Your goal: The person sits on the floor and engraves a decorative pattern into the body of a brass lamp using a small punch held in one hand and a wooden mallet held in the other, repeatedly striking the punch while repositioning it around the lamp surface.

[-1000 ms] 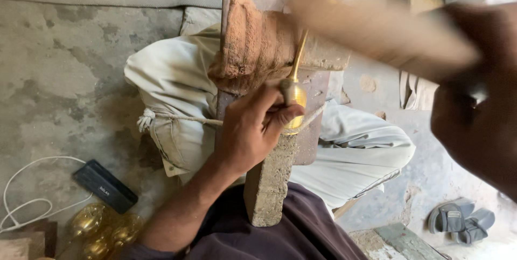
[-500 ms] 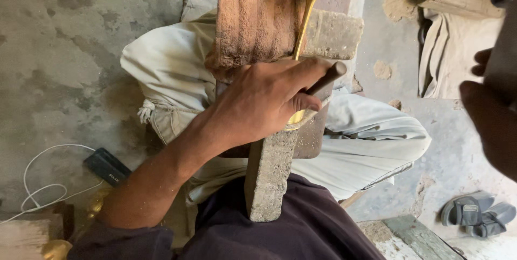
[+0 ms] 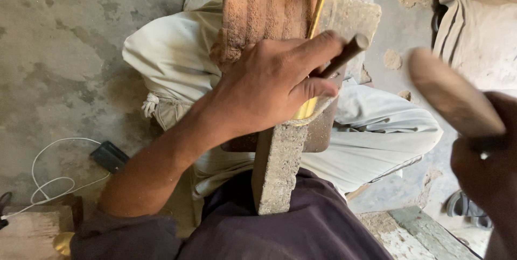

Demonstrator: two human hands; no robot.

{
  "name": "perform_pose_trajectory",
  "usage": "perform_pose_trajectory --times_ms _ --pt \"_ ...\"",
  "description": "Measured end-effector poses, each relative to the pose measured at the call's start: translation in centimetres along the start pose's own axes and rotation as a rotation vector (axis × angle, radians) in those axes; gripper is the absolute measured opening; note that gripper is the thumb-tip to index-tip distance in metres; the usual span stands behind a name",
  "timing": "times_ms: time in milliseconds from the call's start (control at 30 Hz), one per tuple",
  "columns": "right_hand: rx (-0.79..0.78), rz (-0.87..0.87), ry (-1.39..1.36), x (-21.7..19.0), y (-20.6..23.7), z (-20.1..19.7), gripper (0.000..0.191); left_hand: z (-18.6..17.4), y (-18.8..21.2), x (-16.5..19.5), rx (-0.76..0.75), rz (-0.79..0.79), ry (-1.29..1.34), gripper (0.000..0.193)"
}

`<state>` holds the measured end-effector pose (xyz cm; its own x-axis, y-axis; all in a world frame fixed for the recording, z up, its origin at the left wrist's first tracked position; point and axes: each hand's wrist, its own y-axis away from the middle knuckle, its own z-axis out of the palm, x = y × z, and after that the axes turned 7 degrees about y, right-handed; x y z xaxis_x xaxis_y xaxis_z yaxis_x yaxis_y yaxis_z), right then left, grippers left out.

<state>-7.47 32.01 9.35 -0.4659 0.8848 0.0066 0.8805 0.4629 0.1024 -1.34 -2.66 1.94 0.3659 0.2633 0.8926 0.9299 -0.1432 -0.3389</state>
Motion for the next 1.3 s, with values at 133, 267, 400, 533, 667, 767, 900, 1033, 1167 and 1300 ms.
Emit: perform_pose_trajectory --times_ms 133,267,400,533,667,767,900,1033,1167,1300 --pt "-0.068 0.277 -0.123 -1.4 2.8 0.7 0.045 0.1 0.4 -0.7 -0.133 0.163 0.006 0.018" --pt "0.008 0.378 -0.235 -2.5 4.4 1.3 0.048 0.2 0.5 -0.9 -0.254 0.165 -0.02 0.033" --pt "0.116 0.467 -0.393 -3.8 4.8 2.3 0.042 0.1 -0.5 -0.5 -0.336 0.18 -0.103 0.035" --pt "0.208 0.478 -0.813 -5.4 6.4 2.4 0.051 -0.4 -1.1 0.3 -0.358 0.192 -0.154 0.032" --pt "0.323 0.185 -0.474 -6.0 5.5 4.0 0.044 -0.9 -1.5 1.1 -0.575 0.072 -0.199 0.025" --pt "0.331 0.178 -0.411 -6.3 4.2 4.3 0.038 -1.0 -1.6 1.1 -0.52 0.113 -0.203 0.024" --pt "0.35 0.15 -0.24 -6.9 3.0 3.5 0.037 -1.0 -0.7 0.2 -0.41 0.149 -0.111 0.027" --pt "0.329 0.147 -0.562 -6.8 2.7 3.4 0.039 -1.0 0.5 -1.1 -0.313 0.233 -0.077 0.041" --pt "0.33 0.113 -0.511 -5.4 3.1 4.1 0.036 -1.2 1.3 -2.1 -0.304 0.268 -0.037 0.033" --pt "0.197 0.242 -0.731 -3.2 2.7 3.0 0.037 -1.5 1.9 -2.6 -0.221 0.301 0.043 0.042"
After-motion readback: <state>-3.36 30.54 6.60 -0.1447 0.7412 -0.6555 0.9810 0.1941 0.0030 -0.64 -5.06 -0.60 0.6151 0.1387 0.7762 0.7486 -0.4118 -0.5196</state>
